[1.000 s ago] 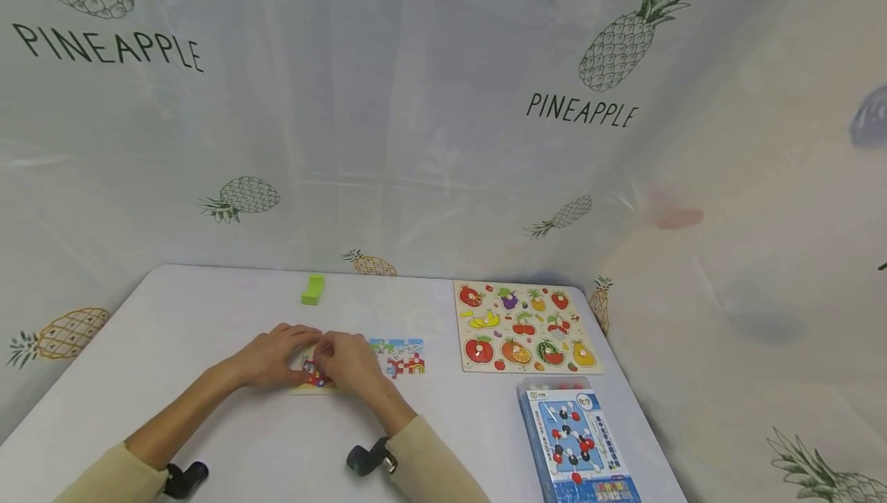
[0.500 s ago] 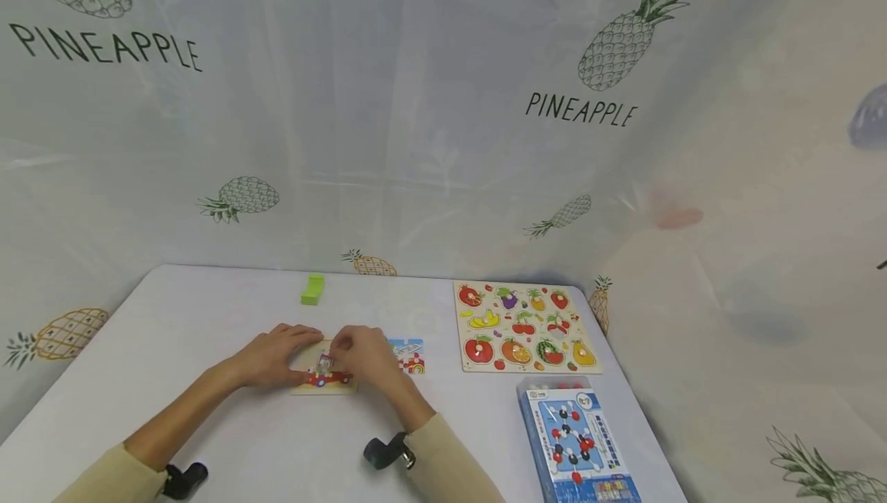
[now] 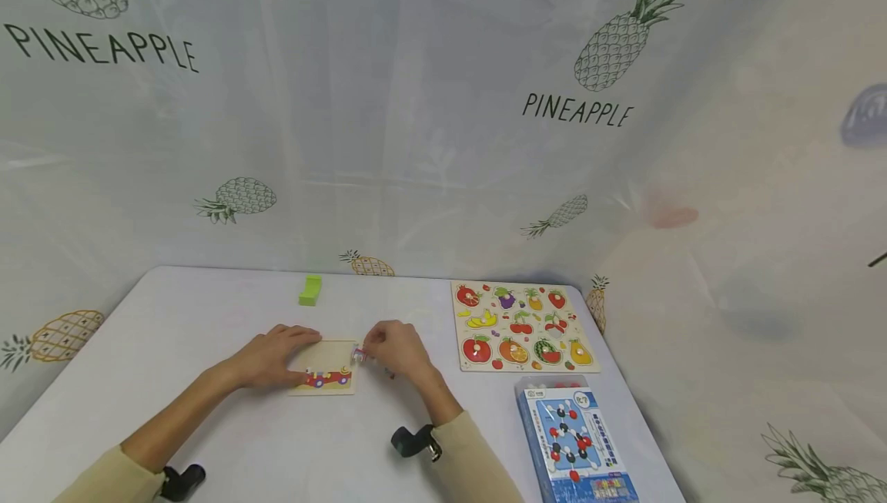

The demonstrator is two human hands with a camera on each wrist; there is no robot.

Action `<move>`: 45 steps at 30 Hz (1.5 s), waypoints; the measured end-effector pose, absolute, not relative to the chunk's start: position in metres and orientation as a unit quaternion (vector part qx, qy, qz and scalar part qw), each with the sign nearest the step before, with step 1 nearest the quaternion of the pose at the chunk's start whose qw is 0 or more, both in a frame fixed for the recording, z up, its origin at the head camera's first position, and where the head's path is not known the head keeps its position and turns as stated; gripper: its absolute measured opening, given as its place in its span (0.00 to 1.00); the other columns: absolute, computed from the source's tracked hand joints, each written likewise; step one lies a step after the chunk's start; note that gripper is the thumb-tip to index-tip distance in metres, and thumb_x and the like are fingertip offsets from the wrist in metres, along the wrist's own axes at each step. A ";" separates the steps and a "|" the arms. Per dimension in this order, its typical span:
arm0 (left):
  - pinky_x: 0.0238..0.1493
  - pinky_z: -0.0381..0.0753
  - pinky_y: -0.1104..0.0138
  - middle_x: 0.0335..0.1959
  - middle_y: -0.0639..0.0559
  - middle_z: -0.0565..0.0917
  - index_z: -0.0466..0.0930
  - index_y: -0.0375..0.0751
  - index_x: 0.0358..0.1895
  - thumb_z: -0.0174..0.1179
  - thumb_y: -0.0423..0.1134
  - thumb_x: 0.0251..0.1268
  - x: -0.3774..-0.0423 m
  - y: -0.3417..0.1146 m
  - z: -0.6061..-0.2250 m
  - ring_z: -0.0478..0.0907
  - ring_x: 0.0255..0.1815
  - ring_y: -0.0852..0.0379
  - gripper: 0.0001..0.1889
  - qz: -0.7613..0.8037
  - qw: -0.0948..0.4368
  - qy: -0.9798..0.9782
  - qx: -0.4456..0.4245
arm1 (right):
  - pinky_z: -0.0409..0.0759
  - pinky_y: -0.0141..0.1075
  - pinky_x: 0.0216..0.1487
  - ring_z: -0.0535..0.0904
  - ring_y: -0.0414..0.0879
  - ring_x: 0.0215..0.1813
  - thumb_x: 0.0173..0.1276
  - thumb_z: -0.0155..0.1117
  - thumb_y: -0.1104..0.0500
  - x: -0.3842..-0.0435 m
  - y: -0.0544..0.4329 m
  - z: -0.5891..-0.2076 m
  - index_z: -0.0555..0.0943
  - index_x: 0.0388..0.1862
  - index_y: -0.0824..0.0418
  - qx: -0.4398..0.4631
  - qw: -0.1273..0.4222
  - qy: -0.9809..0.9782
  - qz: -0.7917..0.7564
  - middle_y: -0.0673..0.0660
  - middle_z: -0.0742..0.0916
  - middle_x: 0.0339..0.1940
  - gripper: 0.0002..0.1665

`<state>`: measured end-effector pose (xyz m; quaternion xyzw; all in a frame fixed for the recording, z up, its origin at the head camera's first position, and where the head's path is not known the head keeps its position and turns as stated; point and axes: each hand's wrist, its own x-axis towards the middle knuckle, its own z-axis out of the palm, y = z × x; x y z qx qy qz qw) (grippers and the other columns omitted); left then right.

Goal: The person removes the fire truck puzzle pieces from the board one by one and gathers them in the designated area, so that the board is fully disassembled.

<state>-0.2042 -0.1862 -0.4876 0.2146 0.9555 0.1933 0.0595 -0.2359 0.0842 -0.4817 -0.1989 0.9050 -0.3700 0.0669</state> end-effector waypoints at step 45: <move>0.58 0.69 0.37 0.69 0.46 0.74 0.75 0.42 0.68 0.72 0.51 0.56 -0.207 -0.189 -0.492 0.68 0.68 0.38 0.36 0.195 0.060 0.955 0.214 | 0.75 0.31 0.23 0.76 0.39 0.22 0.68 0.70 0.57 -0.236 0.098 -0.497 0.85 0.32 0.54 -0.173 0.102 0.924 -0.326 0.46 0.83 0.26 0.04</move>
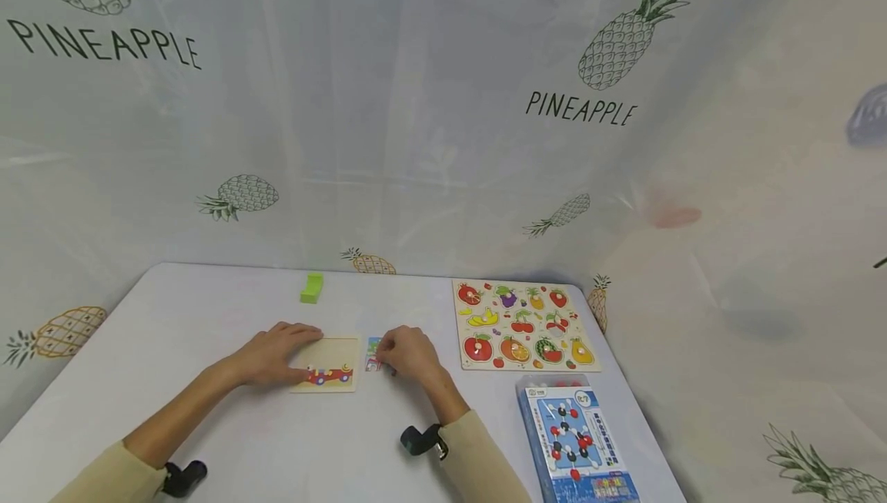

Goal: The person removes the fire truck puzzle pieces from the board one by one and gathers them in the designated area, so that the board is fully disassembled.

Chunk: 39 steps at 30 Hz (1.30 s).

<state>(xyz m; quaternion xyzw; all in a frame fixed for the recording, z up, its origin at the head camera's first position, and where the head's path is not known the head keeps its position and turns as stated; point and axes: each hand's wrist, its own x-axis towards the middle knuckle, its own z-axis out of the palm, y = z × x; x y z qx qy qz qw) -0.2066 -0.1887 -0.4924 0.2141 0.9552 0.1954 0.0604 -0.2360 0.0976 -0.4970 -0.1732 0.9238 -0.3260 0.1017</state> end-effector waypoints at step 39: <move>0.56 0.70 0.37 0.69 0.46 0.74 0.75 0.43 0.68 0.72 0.51 0.56 -0.207 -0.190 -0.496 0.68 0.68 0.38 0.36 0.196 0.054 0.954 0.220 | 0.75 0.31 0.23 0.77 0.38 0.21 0.67 0.71 0.56 -0.233 0.099 -0.495 0.84 0.32 0.53 -0.180 0.091 0.926 -0.318 0.44 0.82 0.25 0.05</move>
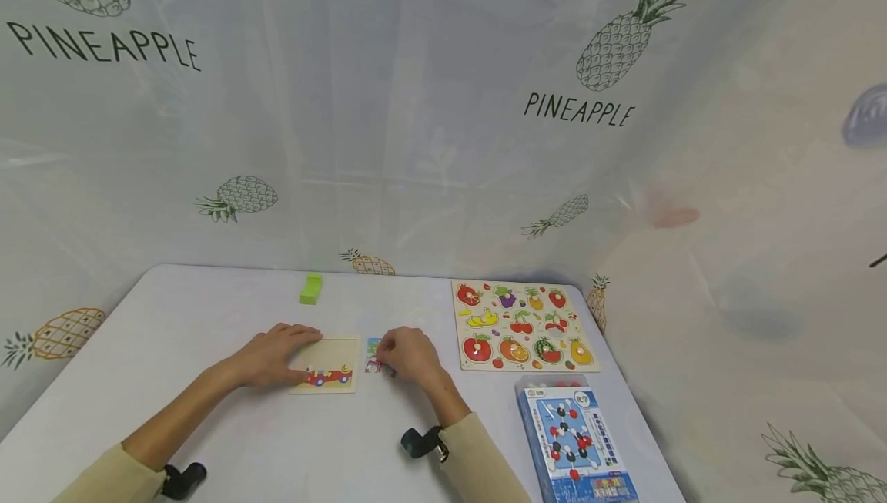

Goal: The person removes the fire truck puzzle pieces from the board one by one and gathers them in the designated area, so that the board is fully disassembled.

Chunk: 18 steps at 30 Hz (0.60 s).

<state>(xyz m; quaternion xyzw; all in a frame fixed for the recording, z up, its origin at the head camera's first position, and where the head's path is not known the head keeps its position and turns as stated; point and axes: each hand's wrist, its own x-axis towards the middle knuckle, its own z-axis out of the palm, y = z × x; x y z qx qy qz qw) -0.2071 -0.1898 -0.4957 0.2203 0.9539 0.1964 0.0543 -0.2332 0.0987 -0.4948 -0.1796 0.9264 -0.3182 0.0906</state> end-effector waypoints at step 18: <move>0.53 0.64 0.30 0.67 0.43 0.76 0.91 0.70 0.42 0.73 0.42 0.55 -0.201 -0.191 -0.490 0.68 0.64 0.34 0.14 0.220 0.030 0.941 0.254 | 0.70 0.27 0.29 0.72 0.33 0.28 0.63 0.74 0.55 -0.216 0.068 -0.500 0.89 0.48 0.53 -0.263 0.102 0.918 -0.277 0.40 0.80 0.25 0.14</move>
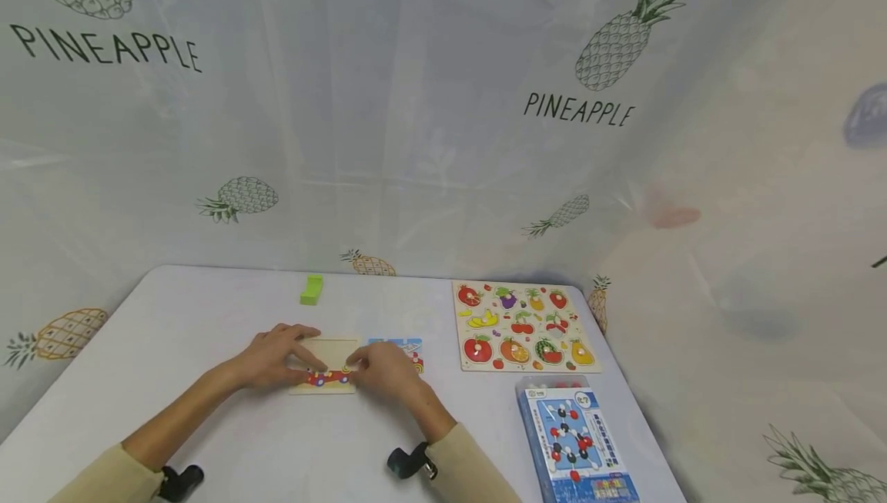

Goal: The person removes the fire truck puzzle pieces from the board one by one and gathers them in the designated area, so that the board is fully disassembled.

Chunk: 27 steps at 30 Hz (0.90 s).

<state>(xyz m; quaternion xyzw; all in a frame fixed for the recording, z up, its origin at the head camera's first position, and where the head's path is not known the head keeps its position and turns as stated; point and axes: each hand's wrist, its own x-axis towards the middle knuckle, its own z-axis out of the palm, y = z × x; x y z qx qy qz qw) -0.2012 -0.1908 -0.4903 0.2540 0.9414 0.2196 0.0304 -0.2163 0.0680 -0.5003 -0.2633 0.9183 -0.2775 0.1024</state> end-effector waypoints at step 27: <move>0.58 0.61 0.31 0.68 0.48 0.74 0.91 0.72 0.34 0.74 0.47 0.56 -0.205 -0.192 -0.493 0.65 0.70 0.38 0.08 0.219 0.059 0.945 0.235 | 0.69 0.28 0.27 0.70 0.33 0.26 0.64 0.72 0.59 -0.212 0.057 -0.500 0.87 0.39 0.57 -0.269 0.066 0.912 -0.301 0.42 0.78 0.24 0.05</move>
